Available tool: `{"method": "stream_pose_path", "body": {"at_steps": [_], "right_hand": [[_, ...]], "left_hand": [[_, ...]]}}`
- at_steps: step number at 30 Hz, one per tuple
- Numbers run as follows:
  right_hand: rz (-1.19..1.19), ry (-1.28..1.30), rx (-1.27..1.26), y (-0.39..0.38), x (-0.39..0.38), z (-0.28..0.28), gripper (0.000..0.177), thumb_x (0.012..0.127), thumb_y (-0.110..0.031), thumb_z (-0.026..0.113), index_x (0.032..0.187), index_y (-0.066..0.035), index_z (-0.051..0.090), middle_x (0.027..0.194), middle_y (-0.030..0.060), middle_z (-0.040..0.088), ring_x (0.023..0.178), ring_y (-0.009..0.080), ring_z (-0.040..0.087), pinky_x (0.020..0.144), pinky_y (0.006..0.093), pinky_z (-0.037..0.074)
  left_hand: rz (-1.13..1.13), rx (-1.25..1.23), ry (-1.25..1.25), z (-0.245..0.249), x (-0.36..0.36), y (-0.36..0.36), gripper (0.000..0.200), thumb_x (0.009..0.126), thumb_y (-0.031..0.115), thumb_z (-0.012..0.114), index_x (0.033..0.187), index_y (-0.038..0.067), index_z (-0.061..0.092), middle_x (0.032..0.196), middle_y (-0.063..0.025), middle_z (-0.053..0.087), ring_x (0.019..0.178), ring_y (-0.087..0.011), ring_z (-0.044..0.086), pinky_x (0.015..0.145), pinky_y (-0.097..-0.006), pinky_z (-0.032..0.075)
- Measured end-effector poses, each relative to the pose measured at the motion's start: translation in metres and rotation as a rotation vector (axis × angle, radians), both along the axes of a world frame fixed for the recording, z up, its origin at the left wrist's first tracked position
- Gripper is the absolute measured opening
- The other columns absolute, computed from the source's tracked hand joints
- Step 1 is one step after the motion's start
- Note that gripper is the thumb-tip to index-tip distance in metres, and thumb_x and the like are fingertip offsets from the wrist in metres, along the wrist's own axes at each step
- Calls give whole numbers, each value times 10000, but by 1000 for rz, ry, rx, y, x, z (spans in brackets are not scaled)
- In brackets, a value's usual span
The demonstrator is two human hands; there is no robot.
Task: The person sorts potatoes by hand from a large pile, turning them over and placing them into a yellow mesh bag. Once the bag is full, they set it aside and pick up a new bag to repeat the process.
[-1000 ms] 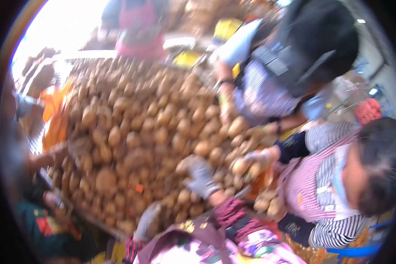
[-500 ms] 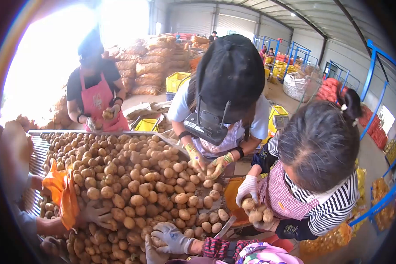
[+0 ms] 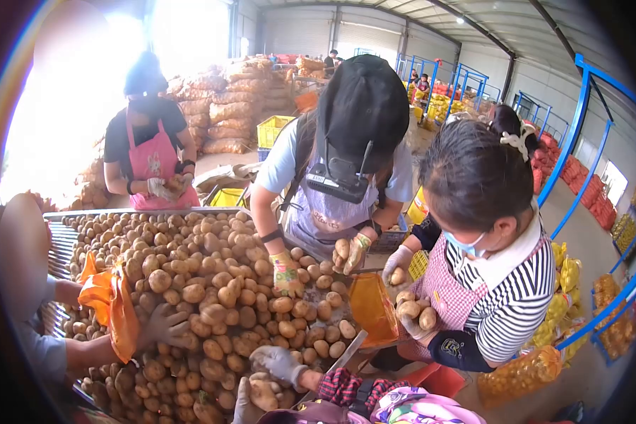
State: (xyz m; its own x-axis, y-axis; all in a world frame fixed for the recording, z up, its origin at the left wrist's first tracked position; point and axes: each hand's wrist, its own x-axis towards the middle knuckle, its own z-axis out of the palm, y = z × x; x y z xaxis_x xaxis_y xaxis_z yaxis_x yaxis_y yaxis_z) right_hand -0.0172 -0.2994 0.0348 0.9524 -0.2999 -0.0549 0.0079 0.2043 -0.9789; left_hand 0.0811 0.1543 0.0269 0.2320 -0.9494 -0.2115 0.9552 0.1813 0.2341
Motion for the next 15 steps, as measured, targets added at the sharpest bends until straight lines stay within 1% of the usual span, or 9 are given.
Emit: {"method": "stream_pose_path", "body": {"at_steps": [1, 4, 5, 6, 7, 8, 11, 13, 15], "right_hand": [[-22, 142, -181, -12, -3, 15, 334, 998, -239, 650, 1260, -31, 656, 1189, 92, 693, 1098, 166, 641, 934, 319, 530], [227, -160, -90, -11, -12, 29, 807, 940, -447, 706, 1521, 7, 379, 1548, 178, 419, 1419, 259, 412, 1173, 391, 338], [311, -153, -274, -6, -21, 57, 929, 867, -536, 752, 1526, 2, 378, 1525, 188, 441, 1423, 292, 413, 1167, 408, 340], [272, -260, -705, 9, -21, 42, 912, 835, -522, 781, 1492, 6, 432, 1481, 213, 486, 1393, 326, 452, 1154, 414, 360], [221, -250, -550, 26, -29, 49, 851, 790, -454, 821, 1431, 8, 503, 1375, 221, 566, 1303, 354, 531, 1109, 419, 410], [207, -246, -639, 30, -37, 57, 814, 757, -413, 838, 1389, 3, 536, 1321, 211, 594, 1255, 366, 558, 1079, 432, 433], [179, -249, -900, 57, -63, 73, 641, 712, -312, 834, 1252, -39, 624, 1202, 181, 642, 1170, 379, 591, 1026, 472, 447], [258, -277, -985, 72, -76, 61, 508, 761, -277, 797, 1200, -60, 659, 1206, 155, 649, 1167, 366, 592, 1001, 458, 458], [219, -325, -971, 87, -79, 51, 369, 810, -256, 763, 1117, -59, 699, 1138, 142, 674, 1111, 359, 618, 964, 454, 473]], "left_hand": [[-62, -57, -121, -32, 9, 8, 722, 1023, 618, 288, 1593, 177, 326, 1657, -118, 284, 1490, -329, 306, 1222, -538, 216], [225, 79, -50, 25, -58, -277, 716, 987, 688, 441, 1349, 77, 527, 1307, -141, 602, 1177, -300, 594, 1031, -454, 498], [286, 171, 80, 55, -62, -287, 837, 955, 747, 431, 1379, 30, 505, 1330, -152, 598, 1196, -301, 602, 1061, -436, 490], [190, 127, -147, 61, -63, -283, 852, 942, 765, 433, 1410, 57, 500, 1340, -136, 601, 1213, -267, 602, 1037, -412, 509], [98, -44, -117, 44, -58, -273, 780, 969, 728, 430, 1377, 70, 522, 1314, -109, 614, 1190, -226, 608, 1012, -390, 522], [216, 116, -81, -2, -54, -264, 677, 1014, 667, 404, 1330, 86, 553, 1264, -85, 637, 1123, -208, 636, 955, -371, 548], [84, 225, -100, 68, -91, -237, 595, 1061, 581, 369, 1342, 85, 540, 1208, -79, 656, 1029, -202, 661, 895, -360, 560], [0, 62, -264, 60, -103, -210, 702, 1044, 627, 350, 1456, 69, 458, 1379, -112, 587, 1243, -254, 588, 1059, -401, 480], [88, 117, -168, 60, -124, -198, 723, 1029, 666, 333, 1438, 87, 476, 1359, -104, 593, 1189, -238, 612, 1012, -390, 500]]}}
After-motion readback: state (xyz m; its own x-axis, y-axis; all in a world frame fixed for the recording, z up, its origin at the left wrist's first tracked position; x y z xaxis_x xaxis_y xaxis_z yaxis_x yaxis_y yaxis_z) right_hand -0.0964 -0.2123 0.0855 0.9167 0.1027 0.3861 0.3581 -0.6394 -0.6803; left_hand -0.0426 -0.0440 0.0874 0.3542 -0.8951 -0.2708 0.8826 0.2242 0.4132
